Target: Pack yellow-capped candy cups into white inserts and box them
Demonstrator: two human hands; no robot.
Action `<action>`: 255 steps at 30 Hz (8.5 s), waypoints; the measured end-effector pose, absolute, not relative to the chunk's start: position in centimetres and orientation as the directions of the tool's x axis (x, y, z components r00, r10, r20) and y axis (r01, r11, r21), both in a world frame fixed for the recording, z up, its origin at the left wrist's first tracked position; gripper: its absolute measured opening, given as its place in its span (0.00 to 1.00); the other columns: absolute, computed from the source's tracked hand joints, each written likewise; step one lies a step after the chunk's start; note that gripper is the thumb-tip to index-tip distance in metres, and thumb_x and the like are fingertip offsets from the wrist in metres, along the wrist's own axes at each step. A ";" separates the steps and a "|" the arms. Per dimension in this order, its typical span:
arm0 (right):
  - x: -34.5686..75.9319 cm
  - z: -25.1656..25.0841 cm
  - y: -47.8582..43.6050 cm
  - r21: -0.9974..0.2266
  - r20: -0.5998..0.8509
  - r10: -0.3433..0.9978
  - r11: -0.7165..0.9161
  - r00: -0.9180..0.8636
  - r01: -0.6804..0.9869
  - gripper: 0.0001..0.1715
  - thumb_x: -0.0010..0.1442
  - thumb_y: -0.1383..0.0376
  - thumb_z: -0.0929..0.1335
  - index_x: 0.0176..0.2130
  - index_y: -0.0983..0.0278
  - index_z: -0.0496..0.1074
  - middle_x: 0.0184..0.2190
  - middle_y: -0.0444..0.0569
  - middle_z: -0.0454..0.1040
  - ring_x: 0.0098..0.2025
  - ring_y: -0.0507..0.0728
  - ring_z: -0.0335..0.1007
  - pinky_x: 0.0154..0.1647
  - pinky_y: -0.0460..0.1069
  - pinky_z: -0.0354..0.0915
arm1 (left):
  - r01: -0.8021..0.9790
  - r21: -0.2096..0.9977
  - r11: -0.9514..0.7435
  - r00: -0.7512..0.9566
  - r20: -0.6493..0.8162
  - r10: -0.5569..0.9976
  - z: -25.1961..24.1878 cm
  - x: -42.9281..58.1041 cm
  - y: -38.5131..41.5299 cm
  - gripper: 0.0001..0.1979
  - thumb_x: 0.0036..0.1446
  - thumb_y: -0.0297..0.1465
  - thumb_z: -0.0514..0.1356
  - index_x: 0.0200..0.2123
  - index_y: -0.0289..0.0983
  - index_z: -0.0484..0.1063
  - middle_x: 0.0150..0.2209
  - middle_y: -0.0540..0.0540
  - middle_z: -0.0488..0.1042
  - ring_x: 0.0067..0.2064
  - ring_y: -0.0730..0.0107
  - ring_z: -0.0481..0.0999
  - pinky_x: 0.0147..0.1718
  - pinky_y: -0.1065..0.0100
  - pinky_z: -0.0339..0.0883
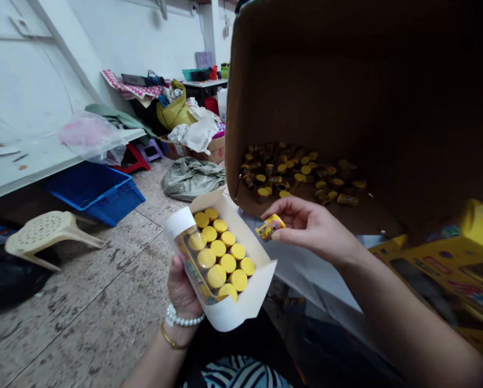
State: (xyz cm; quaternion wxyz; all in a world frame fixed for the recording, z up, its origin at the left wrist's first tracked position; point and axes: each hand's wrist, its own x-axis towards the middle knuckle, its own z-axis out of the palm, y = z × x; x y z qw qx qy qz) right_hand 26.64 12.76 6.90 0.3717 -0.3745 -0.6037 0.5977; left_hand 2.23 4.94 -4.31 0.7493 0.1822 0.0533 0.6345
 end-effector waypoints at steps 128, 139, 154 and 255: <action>27.4 5.4 17.6 -0.463 0.127 0.838 0.523 -0.530 0.716 0.13 0.56 0.64 0.69 0.43 0.63 0.74 0.35 0.51 0.78 0.38 0.59 0.74 0.35 0.50 0.66 | -0.904 0.275 0.327 0.386 0.196 0.902 -4.5 4.0 2.8 0.21 0.69 0.39 0.50 0.57 0.40 0.75 0.59 0.42 0.75 0.63 0.53 0.71 0.69 0.47 0.47; 27.6 2.4 19.2 0.007 0.089 0.884 0.459 -0.458 0.888 0.27 0.60 0.71 0.64 0.59 0.66 0.70 0.50 0.65 0.75 0.47 0.69 0.74 0.38 0.54 0.66 | -0.902 0.316 0.295 0.349 0.130 0.928 -4.3 3.3 2.6 0.19 0.68 0.39 0.53 0.55 0.44 0.76 0.55 0.45 0.79 0.66 0.51 0.66 0.69 0.44 0.46; 22.4 4.2 14.4 -0.656 0.461 0.754 0.645 -0.468 0.393 0.20 0.50 0.61 0.78 0.36 0.62 0.69 0.38 0.47 0.75 0.44 0.57 0.70 0.48 0.52 0.64 | -0.890 0.307 0.337 0.399 0.167 0.901 -3.8 3.5 3.2 0.20 0.68 0.39 0.51 0.58 0.43 0.74 0.56 0.48 0.79 0.58 0.59 0.76 0.68 0.53 0.52; 21.7 5.5 11.1 -0.283 0.214 0.498 0.855 -0.840 0.435 0.07 0.57 0.63 0.70 0.34 0.65 0.71 0.34 0.51 0.71 0.39 0.59 0.61 0.42 0.54 0.62 | -0.906 0.404 0.126 0.191 0.124 0.974 -4.8 2.6 4.2 0.25 0.63 0.37 0.60 0.63 0.44 0.66 0.52 0.44 0.81 0.58 0.52 0.76 0.64 0.47 0.60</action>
